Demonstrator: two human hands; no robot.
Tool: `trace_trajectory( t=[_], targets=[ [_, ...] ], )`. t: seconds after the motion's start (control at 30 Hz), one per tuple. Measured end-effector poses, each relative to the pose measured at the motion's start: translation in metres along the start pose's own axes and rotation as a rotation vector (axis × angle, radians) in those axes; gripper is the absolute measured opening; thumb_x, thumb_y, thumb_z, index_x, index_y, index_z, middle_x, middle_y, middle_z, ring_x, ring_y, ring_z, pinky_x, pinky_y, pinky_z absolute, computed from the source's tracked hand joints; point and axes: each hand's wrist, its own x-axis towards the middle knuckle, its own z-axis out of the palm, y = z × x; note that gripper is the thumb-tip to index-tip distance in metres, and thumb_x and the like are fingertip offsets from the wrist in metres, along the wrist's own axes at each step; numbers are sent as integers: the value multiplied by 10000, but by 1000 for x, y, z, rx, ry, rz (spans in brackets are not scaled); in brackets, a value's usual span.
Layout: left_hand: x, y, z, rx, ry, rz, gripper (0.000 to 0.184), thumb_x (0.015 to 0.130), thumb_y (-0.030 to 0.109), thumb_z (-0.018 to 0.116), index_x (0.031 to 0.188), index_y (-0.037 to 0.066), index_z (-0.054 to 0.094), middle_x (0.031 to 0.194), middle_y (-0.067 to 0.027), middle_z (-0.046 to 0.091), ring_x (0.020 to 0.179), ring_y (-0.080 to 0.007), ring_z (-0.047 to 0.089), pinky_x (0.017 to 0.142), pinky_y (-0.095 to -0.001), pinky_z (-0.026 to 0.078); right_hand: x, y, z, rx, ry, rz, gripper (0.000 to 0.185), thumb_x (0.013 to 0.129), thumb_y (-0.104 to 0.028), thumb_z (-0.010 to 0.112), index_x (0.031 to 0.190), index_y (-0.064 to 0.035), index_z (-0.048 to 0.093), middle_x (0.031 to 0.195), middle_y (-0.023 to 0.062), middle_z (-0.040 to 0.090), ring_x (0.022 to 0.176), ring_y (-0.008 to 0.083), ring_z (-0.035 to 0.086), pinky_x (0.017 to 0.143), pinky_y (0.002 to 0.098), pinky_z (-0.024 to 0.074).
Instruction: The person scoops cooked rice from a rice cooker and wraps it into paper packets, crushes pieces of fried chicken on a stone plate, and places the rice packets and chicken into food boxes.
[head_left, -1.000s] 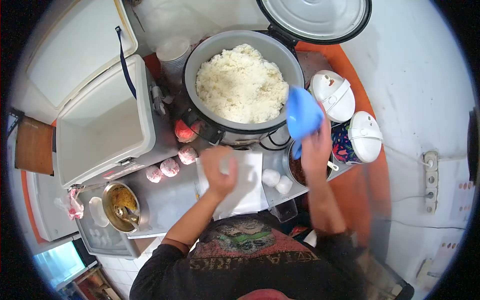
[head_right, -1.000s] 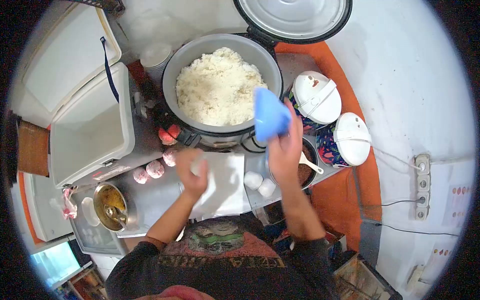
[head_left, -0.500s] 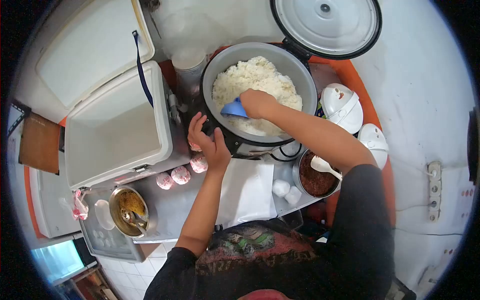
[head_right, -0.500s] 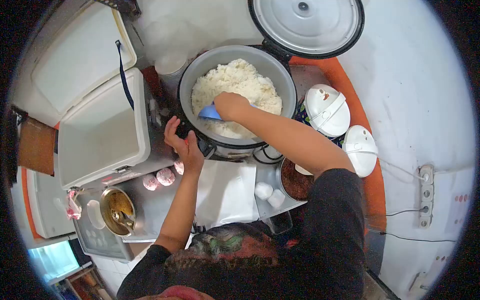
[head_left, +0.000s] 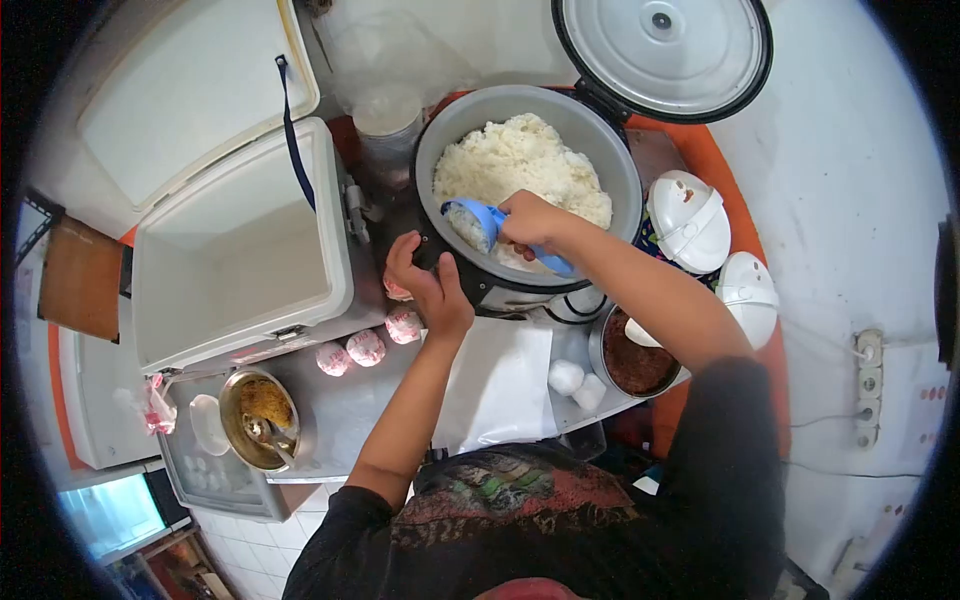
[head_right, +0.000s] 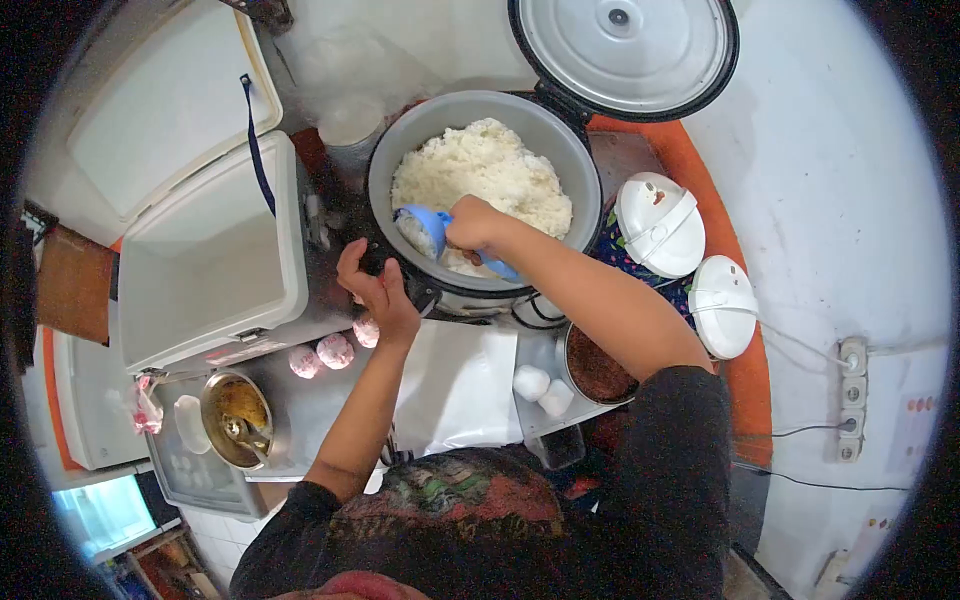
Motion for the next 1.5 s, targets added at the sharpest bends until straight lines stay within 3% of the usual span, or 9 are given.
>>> trace_trajectory(
  t=[0.4, 0.47, 0.6, 0.73, 0.8, 0.9, 1.23, 1.47, 1.5],
  targets=[
    [-89, -38, -93, 114, -230, 74, 549, 877, 121, 606, 1359, 17, 365, 1386, -215, 394, 1276, -356, 365, 1074, -455, 292, -53, 13, -52, 717, -280, -8, 103, 894, -55, 579, 959, 24, 565, 721, 74, 556, 511, 119, 514, 448, 309, 475],
    [-120, -58, -125, 285, -691, -148, 524, 827, 98, 620, 1311, 10, 438, 1342, -213, 477, 1234, -372, 436, 1056, -466, 326, -102, 16, -38, 761, -281, -95, 108, 887, -56, 585, 951, 28, 561, 719, 78, 555, 492, 123, 514, 424, 314, 472],
    [-154, -75, -160, 322, -1043, 5, 709, 770, 189, 725, 1377, 5, 407, 1401, -204, 461, 1279, -381, 429, 1097, -503, 302, -173, 49, 29, 917, -417, 100, 144, 865, -66, 606, 959, 31, 554, 737, 86, 568, 474, 144, 511, 407, 329, 461],
    [-149, -65, -170, 486, -1280, 66, 1071, 665, 354, 828, 1493, 26, 233, 1522, -171, 328, 1406, -361, 302, 1166, -534, 203, -166, 139, 138, 785, -291, 314, 222, 854, -59, 613, 1071, -21, 588, 721, 66, 556, 456, 144, 493, 423, 340, 450],
    [-150, -67, -171, 520, -1360, 41, 1162, 632, 392, 847, 1515, 34, 182, 1554, -157, 283, 1440, -348, 258, 1180, -543, 171, -163, 172, 201, 326, 166, 27, 404, 858, -18, 576, 1252, -108, 592, 783, 88, 586, 540, 213, 552, 528, 378, 499],
    [-153, -72, -171, 526, -1381, 5, 1215, 615, 423, 853, 1532, 44, 153, 1568, -143, 270, 1462, -321, 226, 1188, -550, 143, -133, 280, 288, -432, 327, -484, 691, 824, 59, 503, 1445, -243, 472, 1085, 155, 601, 971, 331, 598, 819, 429, 506],
    [-158, -70, -161, 772, -1425, -2, 1254, 553, 457, 886, 1515, 36, 201, 1525, -119, 377, 1455, -218, 272, 1132, -513, 244, -150, 268, 278, -474, 326, -226, 769, 821, 52, 501, 1506, -272, 369, 949, 144, 583, 854, 351, 591, 766, 446, 511],
    [-150, -79, -118, 893, -1443, -88, 638, 818, 131, 610, 1408, -15, 415, 1394, -197, 505, 1347, -246, 447, 1112, -445, 319, -146, 269, 232, -101, 201, -399, 766, 819, 78, 586, 1500, -206, 380, 1005, 182, 622, 935, 351, 614, 848, 410, 506],
    [-163, -88, -115, 845, -1266, 105, 563, 816, 73, 543, 1363, -33, 460, 1337, -210, 543, 1297, -261, 494, 1106, -433, 335, -141, 268, 229, 9, 358, -415, 736, 844, 78, 563, 1509, -168, 364, 1025, 151, 625, 922, 279, 607, 845, 362, 495]
  ],
)
